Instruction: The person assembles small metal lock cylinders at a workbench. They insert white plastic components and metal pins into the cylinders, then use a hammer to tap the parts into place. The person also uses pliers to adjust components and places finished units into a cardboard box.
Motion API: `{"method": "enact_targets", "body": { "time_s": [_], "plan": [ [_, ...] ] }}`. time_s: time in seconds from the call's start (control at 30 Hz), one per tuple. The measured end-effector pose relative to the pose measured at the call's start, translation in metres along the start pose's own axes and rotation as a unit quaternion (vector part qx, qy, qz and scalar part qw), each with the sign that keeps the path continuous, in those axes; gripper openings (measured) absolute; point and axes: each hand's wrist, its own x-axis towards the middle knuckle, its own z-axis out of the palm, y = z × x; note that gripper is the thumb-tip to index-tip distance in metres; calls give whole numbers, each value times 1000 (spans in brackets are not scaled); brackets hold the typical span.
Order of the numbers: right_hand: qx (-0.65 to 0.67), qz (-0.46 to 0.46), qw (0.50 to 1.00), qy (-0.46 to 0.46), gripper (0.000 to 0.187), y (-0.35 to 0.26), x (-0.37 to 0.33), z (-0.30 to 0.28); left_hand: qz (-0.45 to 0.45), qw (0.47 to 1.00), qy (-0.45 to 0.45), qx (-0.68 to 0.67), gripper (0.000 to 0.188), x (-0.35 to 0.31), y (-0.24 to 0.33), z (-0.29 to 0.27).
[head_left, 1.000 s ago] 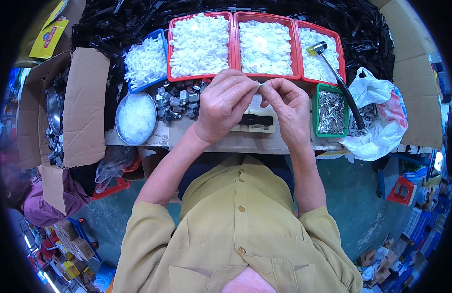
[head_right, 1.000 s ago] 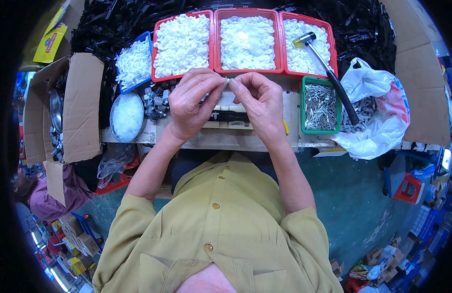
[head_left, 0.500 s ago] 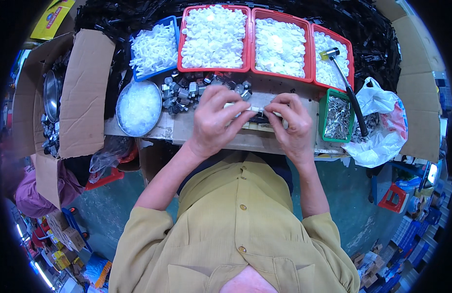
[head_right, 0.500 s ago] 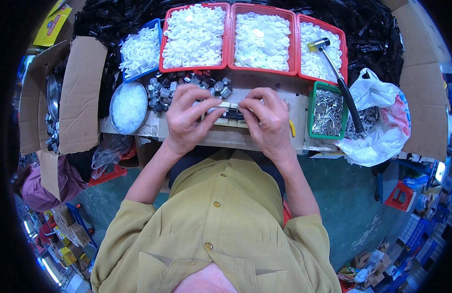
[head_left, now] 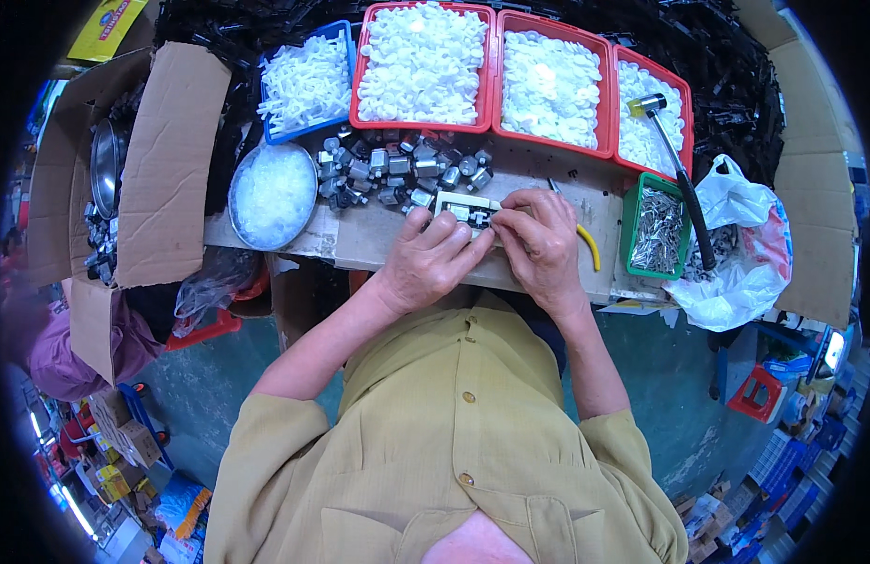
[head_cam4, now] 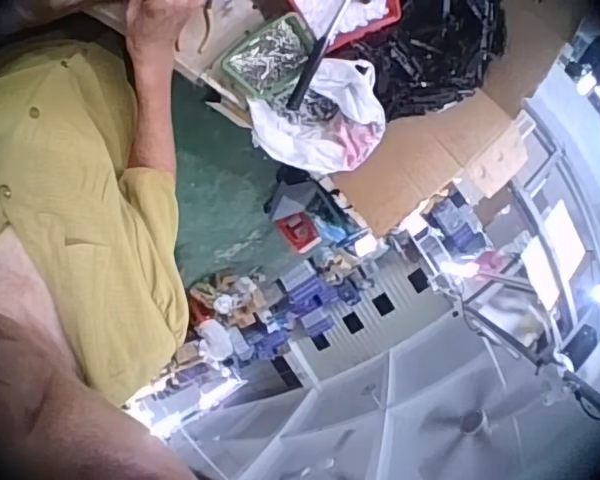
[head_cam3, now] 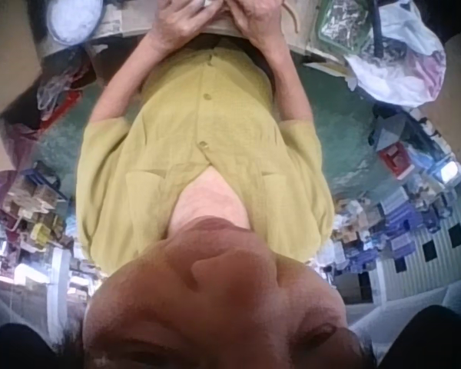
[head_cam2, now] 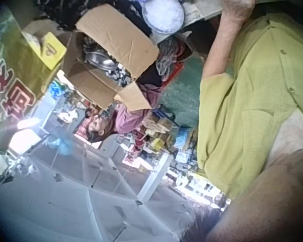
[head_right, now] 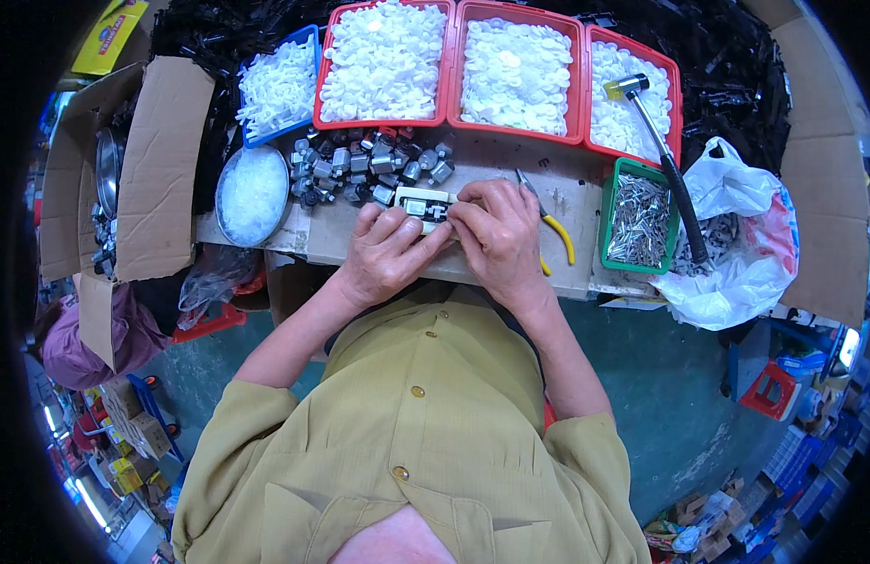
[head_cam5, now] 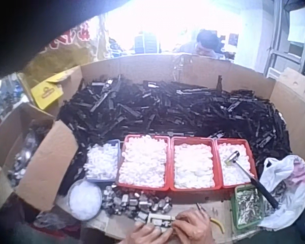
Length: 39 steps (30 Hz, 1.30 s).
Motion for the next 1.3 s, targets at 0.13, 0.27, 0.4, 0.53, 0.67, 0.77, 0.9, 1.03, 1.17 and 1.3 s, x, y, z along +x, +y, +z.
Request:
{"method": "enact_targets", "body": {
  "time_s": [0.13, 0.27, 0.4, 0.53, 0.67, 0.77, 0.9, 1.03, 1.17, 1.3],
  "plan": [
    [23, -9, 1000, -19, 11, 7, 0, 0, 13, 999, -10, 32, 28, -4, 0, 0],
    [18, -11, 1000, -22, 10, 6, 0, 0, 20, 998, -19, 58, 29, -6, -1, -2],
    [17, -12, 1000, -19, 10, 4, -2, -1, 23, 997, -17, 72, 29, -6, 1, 0],
    [2, -14, 1000, -11, 13, 3, -5, -1, 23, 998, -25, 58, 30, 2, -1, -2],
    [-29, -12, 1000, -2, 14, 2, -4, -15, 5, 999, -40, -8, 33, 7, -1, -4],
    [-74, 17, 996, 52, 14, 13, -6, -48, -14, 997, -45, -55, 31, 9, -1, -9],
    [-159, 147, 968, 130, 12, 45, -28, -107, -18, 992, -30, -123, 26, 34, -4, -9],
    [-221, 242, 944, 49, 9, 65, -51, -130, -15, 983, -8, -184, 18, 88, -6, 5],
    [-199, 230, 951, 58, 7, 69, -48, -126, -22, 979, -10, -205, 12, 147, -3, 37],
    [-208, 232, 948, 61, 8, 73, -47, -126, -5, 991, -31, -134, 12, 200, -5, 79]
  ]
}}
